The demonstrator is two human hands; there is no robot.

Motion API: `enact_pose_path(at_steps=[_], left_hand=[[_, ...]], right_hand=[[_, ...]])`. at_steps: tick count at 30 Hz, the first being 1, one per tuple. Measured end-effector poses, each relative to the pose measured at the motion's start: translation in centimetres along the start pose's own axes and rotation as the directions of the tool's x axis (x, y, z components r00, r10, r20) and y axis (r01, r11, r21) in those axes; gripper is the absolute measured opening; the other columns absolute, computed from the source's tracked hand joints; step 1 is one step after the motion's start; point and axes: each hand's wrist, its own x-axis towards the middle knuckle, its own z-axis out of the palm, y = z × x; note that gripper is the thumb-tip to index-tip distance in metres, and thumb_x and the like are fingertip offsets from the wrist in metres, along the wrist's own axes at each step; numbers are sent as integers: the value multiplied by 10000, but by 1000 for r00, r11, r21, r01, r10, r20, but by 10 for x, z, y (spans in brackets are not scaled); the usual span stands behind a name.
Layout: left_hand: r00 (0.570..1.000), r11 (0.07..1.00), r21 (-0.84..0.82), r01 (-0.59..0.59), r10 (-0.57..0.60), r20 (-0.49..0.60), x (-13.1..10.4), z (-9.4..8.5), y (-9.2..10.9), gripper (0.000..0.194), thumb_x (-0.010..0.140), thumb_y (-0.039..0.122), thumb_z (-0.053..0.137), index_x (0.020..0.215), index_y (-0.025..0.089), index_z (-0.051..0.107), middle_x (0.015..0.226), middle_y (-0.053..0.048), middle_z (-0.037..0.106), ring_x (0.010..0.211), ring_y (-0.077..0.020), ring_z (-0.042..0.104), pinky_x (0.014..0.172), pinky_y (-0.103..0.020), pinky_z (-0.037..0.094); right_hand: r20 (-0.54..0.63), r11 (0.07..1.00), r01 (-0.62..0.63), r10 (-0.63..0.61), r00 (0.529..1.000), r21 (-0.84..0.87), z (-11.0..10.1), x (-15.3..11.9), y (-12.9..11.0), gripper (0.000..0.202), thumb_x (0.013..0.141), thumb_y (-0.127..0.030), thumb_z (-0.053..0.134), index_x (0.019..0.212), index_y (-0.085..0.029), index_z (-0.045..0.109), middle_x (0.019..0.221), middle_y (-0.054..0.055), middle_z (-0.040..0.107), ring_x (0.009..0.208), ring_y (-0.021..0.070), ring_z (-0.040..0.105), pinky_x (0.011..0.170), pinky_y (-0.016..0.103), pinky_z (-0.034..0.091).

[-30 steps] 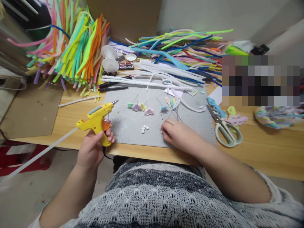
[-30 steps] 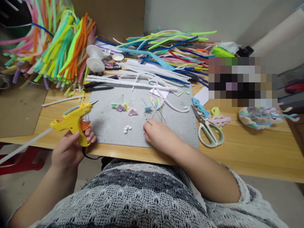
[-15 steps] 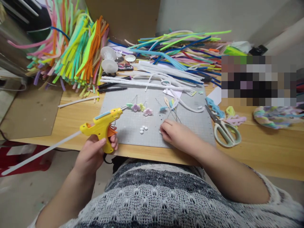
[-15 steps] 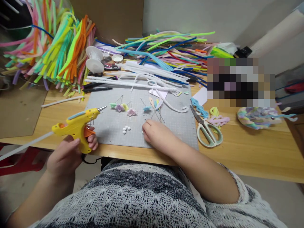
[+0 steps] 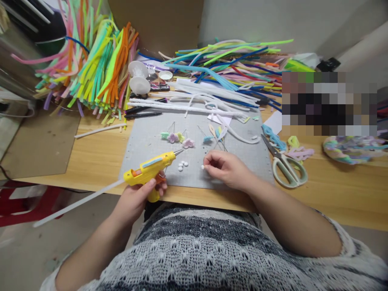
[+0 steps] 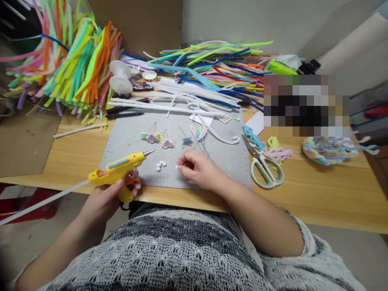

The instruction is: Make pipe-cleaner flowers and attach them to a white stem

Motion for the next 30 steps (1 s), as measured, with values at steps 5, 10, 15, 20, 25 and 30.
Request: enact_pose_path(at_steps=[5, 10, 15, 20, 25, 30], left_hand=[[999, 1000, 26, 0, -1, 43, 1, 6, -9, 267, 822, 384, 607, 958, 162, 665, 880, -98, 655, 682, -149, 589, 619, -283, 503], [993, 999, 40, -34, 29, 118, 3, 12, -10, 301, 816, 422, 603, 933, 153, 667, 818, -99, 650, 661, -157, 594, 582, -287, 494], [974, 994, -7, -112, 111, 196, 1, 13, -17, 443, 803, 579, 530, 848, 156, 652, 758, -90, 600, 670, -174, 572, 644, -356, 513], [960, 961, 109, -254, 237, 153, -1, 17, -11, 395, 808, 552, 540, 812, 174, 657, 738, -82, 583, 731, -202, 561, 758, -403, 504], [944, 929, 204, -309, 274, 181, 2, 23, -1, 421, 803, 572, 523, 771, 173, 653, 736, -90, 551, 706, -206, 523, 688, -395, 486], [937, 922, 198, -332, 299, 182, 3, 25, -2, 387, 798, 546, 549, 704, 181, 637, 681, -78, 522, 642, -186, 491, 588, -354, 457]], right_hand=[[-13, 932, -96, 107, 994, 351, 3, 3, -1, 107, 782, -247, 557, 744, -165, 499, 626, -48, 428, 547, 67, 352, 509, 222, 293], [-57, 864, -39, 79, 995, 502, 6, 4, 5, 158, 789, -291, 582, 767, -168, 486, 657, -53, 424, 548, 60, 353, 510, 221, 274], [-153, 843, 223, -169, 974, 490, 8, -1, 4, 115, 809, -240, 567, 753, -175, 489, 716, -27, 454, 633, 83, 415, 591, 244, 334], [-214, 878, 365, -309, 927, 311, 8, -7, -4, 77, 815, -189, 533, 749, -189, 493, 733, -4, 476, 711, 121, 452, 664, 287, 371], [-190, 885, 411, -375, 907, 218, 6, -9, -8, 73, 808, -169, 519, 744, -192, 493, 726, 0, 479, 690, 124, 457, 641, 289, 375], [-194, 886, 421, -387, 902, 193, 5, -9, -9, 75, 809, -185, 509, 737, -195, 490, 719, 2, 484, 690, 127, 468, 645, 294, 392]])
